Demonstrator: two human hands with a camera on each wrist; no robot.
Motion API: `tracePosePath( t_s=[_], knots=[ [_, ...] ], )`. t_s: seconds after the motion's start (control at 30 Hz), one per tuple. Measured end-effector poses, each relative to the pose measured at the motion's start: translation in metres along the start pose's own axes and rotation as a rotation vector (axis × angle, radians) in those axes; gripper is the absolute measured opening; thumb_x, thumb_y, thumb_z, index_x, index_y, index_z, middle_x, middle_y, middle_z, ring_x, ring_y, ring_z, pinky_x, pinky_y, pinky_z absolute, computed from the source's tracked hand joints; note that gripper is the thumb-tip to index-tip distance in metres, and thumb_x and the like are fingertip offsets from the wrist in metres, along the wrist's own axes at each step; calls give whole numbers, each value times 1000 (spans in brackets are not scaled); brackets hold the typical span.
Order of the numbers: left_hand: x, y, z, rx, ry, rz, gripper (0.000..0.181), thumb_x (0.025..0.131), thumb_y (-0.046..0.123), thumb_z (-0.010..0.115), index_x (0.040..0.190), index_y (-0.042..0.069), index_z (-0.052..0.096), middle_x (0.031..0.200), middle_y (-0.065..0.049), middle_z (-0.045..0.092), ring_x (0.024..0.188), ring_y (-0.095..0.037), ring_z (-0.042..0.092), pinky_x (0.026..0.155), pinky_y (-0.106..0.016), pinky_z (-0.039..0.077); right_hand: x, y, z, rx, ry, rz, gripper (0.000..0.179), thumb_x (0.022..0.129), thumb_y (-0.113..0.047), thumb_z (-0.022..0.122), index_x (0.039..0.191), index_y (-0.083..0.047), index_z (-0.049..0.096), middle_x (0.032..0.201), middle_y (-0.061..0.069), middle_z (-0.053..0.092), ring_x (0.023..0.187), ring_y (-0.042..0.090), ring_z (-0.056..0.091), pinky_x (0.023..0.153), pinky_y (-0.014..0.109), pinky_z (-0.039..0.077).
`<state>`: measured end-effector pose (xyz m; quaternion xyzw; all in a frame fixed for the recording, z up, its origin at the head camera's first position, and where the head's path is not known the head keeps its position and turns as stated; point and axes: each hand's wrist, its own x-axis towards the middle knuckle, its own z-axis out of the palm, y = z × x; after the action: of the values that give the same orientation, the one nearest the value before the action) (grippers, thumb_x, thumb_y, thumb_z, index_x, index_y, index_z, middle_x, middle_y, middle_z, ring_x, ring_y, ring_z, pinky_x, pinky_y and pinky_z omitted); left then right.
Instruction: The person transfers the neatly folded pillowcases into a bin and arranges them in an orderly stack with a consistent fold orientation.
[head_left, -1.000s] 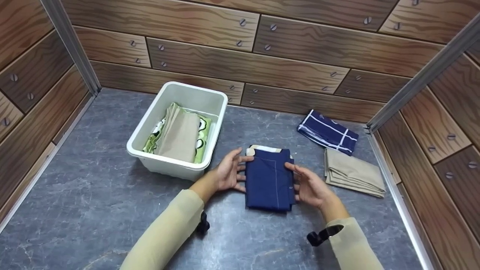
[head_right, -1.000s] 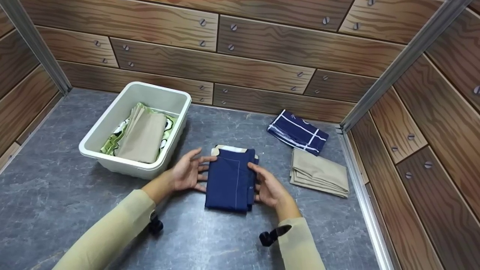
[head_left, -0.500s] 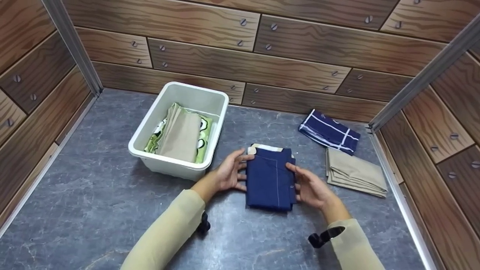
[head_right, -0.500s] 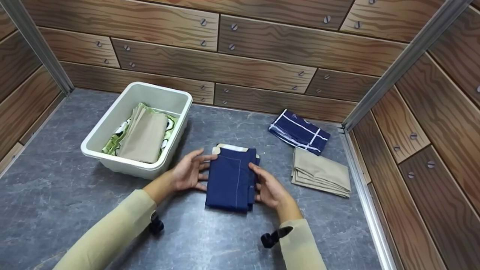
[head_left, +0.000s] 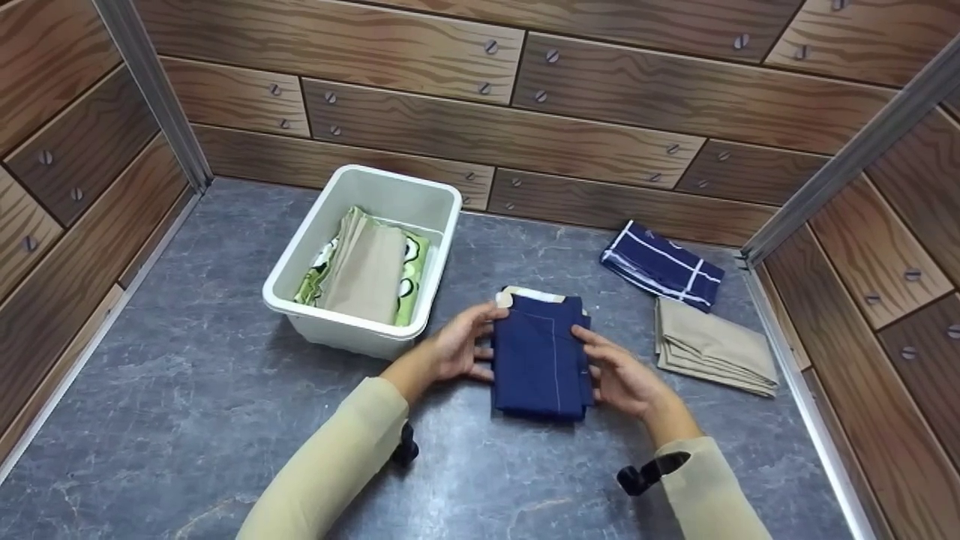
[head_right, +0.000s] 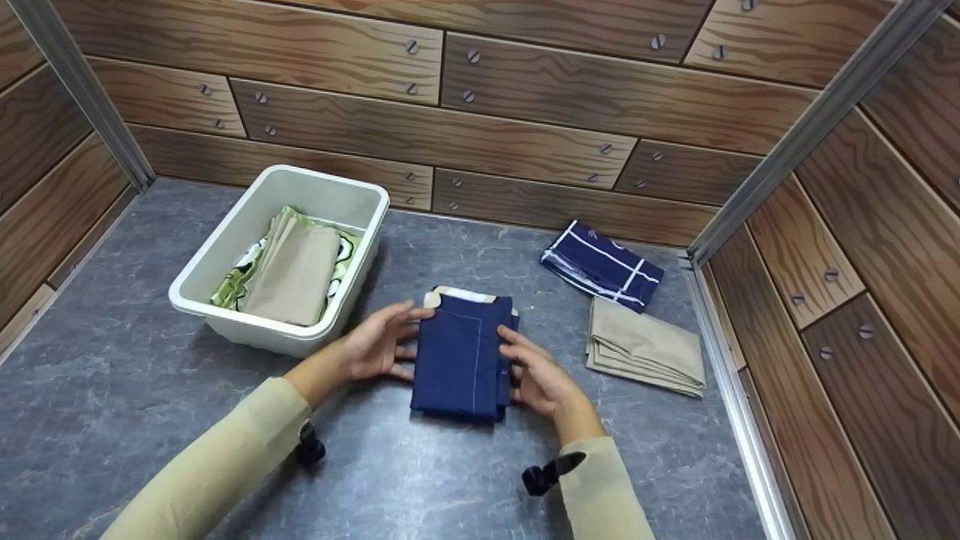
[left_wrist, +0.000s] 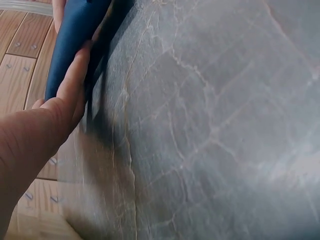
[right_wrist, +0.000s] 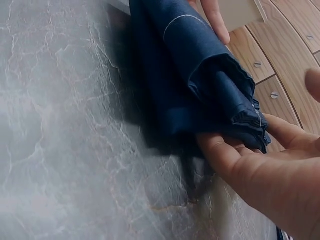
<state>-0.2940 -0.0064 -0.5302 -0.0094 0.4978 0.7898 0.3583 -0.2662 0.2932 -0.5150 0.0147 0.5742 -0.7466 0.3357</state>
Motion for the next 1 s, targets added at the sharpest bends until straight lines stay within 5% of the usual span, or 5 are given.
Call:
tracePosePath(
  t_s=[0.2,0.37,0.57,1.0],
  knots=[
    [-1,-1,3,63,2,35,66,93,18,67,152,20,36,145,-12,46,110,-33,62,80,-52,57,1,1,2,-22,24,-38,78,96,1,49,161,-17,10,149,6,36,113,20,60,97,44,50],
    [-3,0,5,89,5,62,68,92,10,68,152,20,37,151,-10,38,113,-34,61,81,-53,57,1,1,3,-27,37,-77,83,92,8,51,161,-14,12,154,10,26,112,20,61,95,39,53],
    [-5,1,6,107,7,82,71,90,5,69,152,21,38,151,-11,35,114,-34,59,84,-57,55,0,1,6,-45,45,-132,89,86,16,56,160,-11,15,149,9,32,111,20,62,93,36,56],
    [-8,4,11,200,41,144,92,76,-22,67,152,23,39,148,-11,36,98,-31,65,74,-45,61,-2,-7,13,-58,51,-147,97,80,22,59,160,-12,16,143,13,40,105,24,67,89,40,58]
  ],
)
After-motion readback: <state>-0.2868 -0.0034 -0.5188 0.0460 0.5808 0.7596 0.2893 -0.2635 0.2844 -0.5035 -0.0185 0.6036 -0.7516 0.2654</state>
